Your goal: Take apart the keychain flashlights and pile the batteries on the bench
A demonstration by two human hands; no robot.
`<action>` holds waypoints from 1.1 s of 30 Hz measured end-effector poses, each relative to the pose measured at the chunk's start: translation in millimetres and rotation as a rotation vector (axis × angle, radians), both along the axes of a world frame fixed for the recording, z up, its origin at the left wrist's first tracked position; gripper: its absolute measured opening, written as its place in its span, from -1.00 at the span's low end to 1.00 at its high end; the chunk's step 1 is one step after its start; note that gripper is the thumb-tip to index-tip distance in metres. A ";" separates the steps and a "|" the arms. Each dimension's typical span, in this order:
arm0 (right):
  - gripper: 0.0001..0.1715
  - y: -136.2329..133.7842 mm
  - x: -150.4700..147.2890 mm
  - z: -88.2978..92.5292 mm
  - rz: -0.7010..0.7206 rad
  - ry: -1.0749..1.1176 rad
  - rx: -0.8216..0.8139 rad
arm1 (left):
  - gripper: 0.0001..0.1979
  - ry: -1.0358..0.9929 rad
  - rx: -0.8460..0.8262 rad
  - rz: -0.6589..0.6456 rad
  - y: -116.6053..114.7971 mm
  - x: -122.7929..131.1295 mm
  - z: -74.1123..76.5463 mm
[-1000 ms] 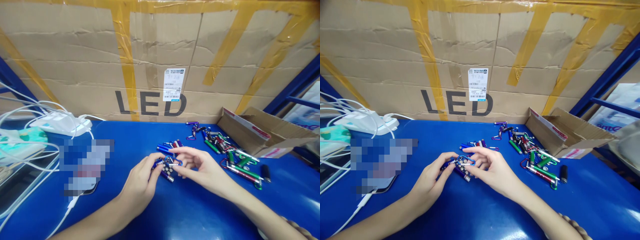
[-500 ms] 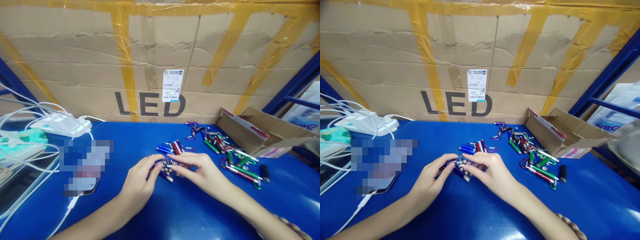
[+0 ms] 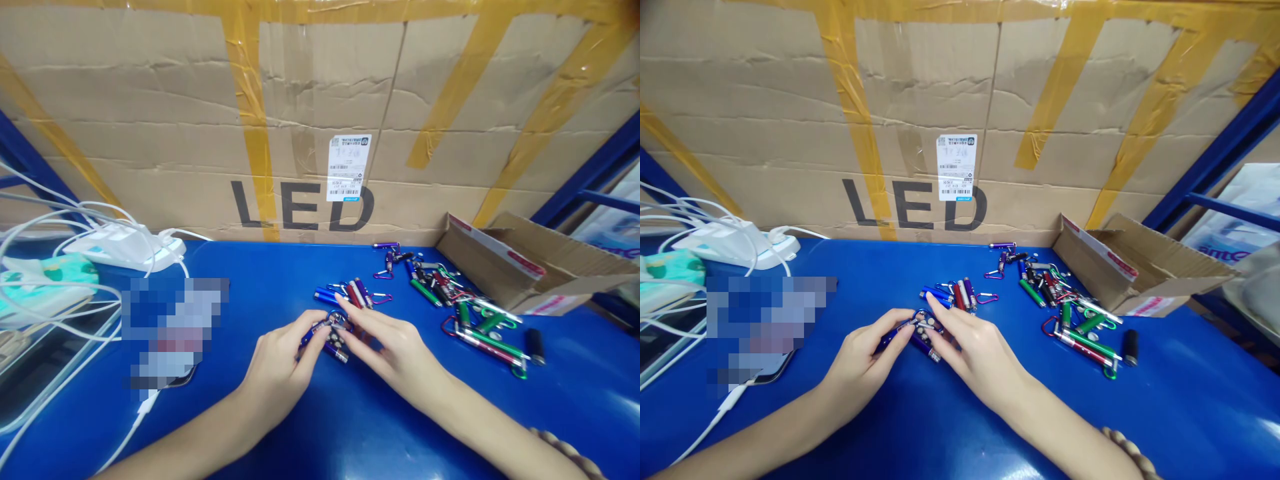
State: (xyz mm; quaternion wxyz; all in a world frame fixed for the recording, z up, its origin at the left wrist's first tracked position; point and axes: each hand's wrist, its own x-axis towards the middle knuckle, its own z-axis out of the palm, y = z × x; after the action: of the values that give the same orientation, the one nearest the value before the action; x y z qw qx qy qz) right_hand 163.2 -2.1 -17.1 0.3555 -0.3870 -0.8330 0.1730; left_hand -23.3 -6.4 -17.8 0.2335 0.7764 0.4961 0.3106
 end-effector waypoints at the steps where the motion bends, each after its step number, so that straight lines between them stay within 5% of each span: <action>1: -0.48 -0.6 -0.2 0.3 0.004 -0.014 -0.005 | -0.80 0.000 0.005 -0.005 0.0 0.1 -0.3; 10: -0.57 -2.1 -2.5 2.6 0.028 -0.119 0.099 | -0.74 -0.039 0.166 -0.026 3.9 0.8 -7.8; 20: -0.67 0.0 -1.7 -0.2 0.053 -0.072 0.036 | -0.74 -0.070 0.194 -0.083 4.0 0.1 -8.2; 26: -0.65 1.6 -1.3 3.6 0.068 0.045 -0.168 | -0.75 -0.067 0.168 -0.068 2.0 0.9 -5.8; 33: -0.55 0.4 2.0 1.0 0.061 -0.031 -0.022 | -0.73 -0.052 0.191 -0.100 2.4 0.3 -8.7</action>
State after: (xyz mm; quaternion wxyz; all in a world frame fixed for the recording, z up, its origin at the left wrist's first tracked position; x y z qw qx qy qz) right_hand 165.2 -1.7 -16.2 0.3329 -0.3679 -0.8478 0.1871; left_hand -23.1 -4.0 -26.5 0.1866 0.8105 0.4189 0.3645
